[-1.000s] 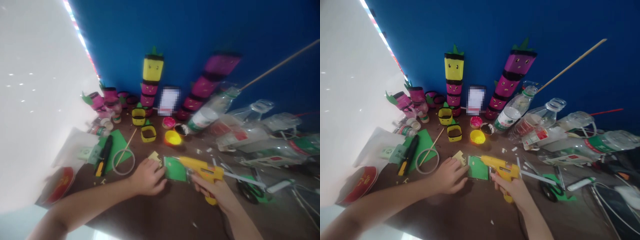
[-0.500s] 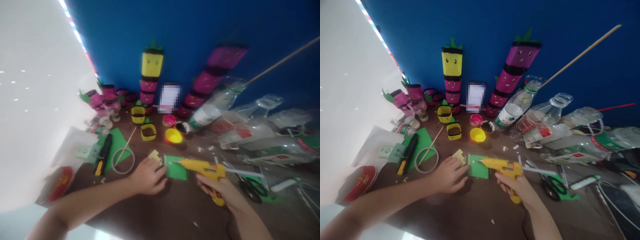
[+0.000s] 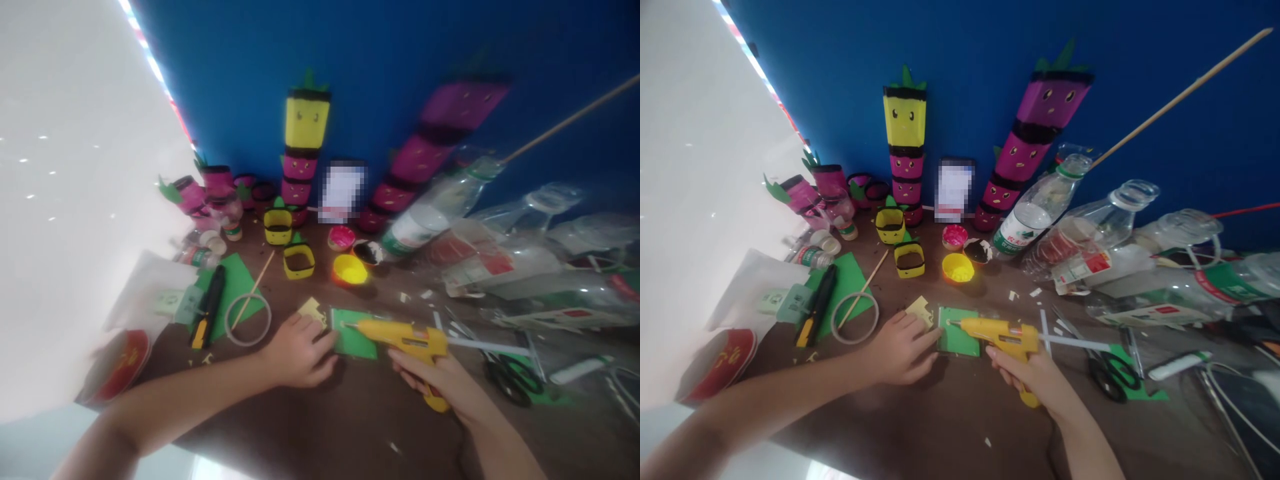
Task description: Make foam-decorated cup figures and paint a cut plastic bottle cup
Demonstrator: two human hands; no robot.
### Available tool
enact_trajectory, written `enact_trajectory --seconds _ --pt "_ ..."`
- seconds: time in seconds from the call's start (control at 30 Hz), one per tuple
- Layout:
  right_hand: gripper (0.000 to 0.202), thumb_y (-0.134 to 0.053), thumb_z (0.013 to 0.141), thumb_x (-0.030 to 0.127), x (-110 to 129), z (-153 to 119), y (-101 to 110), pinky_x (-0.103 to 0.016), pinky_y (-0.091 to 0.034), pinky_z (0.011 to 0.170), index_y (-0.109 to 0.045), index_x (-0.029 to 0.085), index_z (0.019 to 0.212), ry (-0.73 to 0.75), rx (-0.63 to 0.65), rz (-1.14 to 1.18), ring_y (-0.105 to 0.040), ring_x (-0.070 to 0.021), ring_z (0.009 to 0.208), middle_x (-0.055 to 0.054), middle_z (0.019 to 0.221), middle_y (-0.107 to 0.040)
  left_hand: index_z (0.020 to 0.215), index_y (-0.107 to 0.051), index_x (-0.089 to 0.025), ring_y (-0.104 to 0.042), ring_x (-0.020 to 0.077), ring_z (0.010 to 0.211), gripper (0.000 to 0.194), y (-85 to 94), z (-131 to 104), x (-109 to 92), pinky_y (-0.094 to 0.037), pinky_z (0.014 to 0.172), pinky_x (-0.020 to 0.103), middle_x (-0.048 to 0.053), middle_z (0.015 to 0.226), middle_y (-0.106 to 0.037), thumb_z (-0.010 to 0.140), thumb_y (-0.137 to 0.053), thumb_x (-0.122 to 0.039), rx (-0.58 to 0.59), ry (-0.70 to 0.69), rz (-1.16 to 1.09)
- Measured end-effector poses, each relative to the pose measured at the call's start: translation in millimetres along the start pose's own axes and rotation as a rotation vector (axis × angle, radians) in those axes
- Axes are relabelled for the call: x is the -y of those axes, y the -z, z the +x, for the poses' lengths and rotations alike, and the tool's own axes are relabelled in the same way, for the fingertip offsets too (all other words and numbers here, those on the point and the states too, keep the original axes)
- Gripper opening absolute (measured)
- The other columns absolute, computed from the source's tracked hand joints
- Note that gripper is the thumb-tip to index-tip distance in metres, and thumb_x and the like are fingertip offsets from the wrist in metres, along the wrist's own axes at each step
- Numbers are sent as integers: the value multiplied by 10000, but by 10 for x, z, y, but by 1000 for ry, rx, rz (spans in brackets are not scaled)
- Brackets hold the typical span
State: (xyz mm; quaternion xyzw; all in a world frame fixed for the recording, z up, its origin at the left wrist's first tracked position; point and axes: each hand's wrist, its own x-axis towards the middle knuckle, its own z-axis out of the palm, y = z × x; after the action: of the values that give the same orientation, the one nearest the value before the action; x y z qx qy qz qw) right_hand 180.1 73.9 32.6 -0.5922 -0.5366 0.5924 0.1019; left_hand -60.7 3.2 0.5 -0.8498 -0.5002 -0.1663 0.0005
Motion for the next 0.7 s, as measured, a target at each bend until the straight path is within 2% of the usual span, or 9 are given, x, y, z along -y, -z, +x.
enact_trajectory --seconds 0.23,0.37,0.43,0.53,0.6,0.7 --pt "360 -605 654 531 133 -139 -91 -216 -297 383 -549 187 567 65 -110 -169 -393 -83 376 40 400 -457 1163 -531 -188 -523 213 761 427 -1 -4 -6 -381 674 358 61 810 -554 856 -378 -442 13 8 4" --pt "254 -616 657 470 191 -180 -99 -258 -402 424 -641 218 665 142 -214 -301 -534 -159 442 26 410 -518 1192 -510 -196 -517 221 779 461 -3 -6 -11 -374 686 368 61 837 -554 843 -381 -467 32 32 -3" --pt "227 -623 646 447 232 -189 -90 -286 -469 481 -677 237 713 198 -241 -367 -624 -215 554 -1 487 -609 1208 -501 -200 -515 224 787 481 -5 -5 -13 -370 693 370 62 844 -552 834 -389 -481 42 37 -7" --pt "248 -617 643 427 301 -208 -82 -326 -537 646 -700 249 793 225 -255 -445 -680 -263 774 -31 743 -724 1231 -486 -205 -512 226 791 513 -5 -1 -14 -364 697 372 63 847 -548 823 -396 -502 61 41 -9" --pt "290 -604 651 427 342 -225 -85 -355 -533 770 -700 241 852 186 -248 -482 -669 -277 894 -41 900 -731 1237 -481 -207 -509 229 795 523 0 2 -14 -361 700 374 64 853 -545 819 -396 -509 69 43 -8" --pt "321 -587 666 427 379 -238 -92 -377 -507 854 -691 232 898 166 -222 -508 -652 -281 954 -49 968 -721 1243 -475 -212 -506 230 800 524 8 4 -11 -355 707 373 65 860 -541 822 -384 -511 72 38 -7"
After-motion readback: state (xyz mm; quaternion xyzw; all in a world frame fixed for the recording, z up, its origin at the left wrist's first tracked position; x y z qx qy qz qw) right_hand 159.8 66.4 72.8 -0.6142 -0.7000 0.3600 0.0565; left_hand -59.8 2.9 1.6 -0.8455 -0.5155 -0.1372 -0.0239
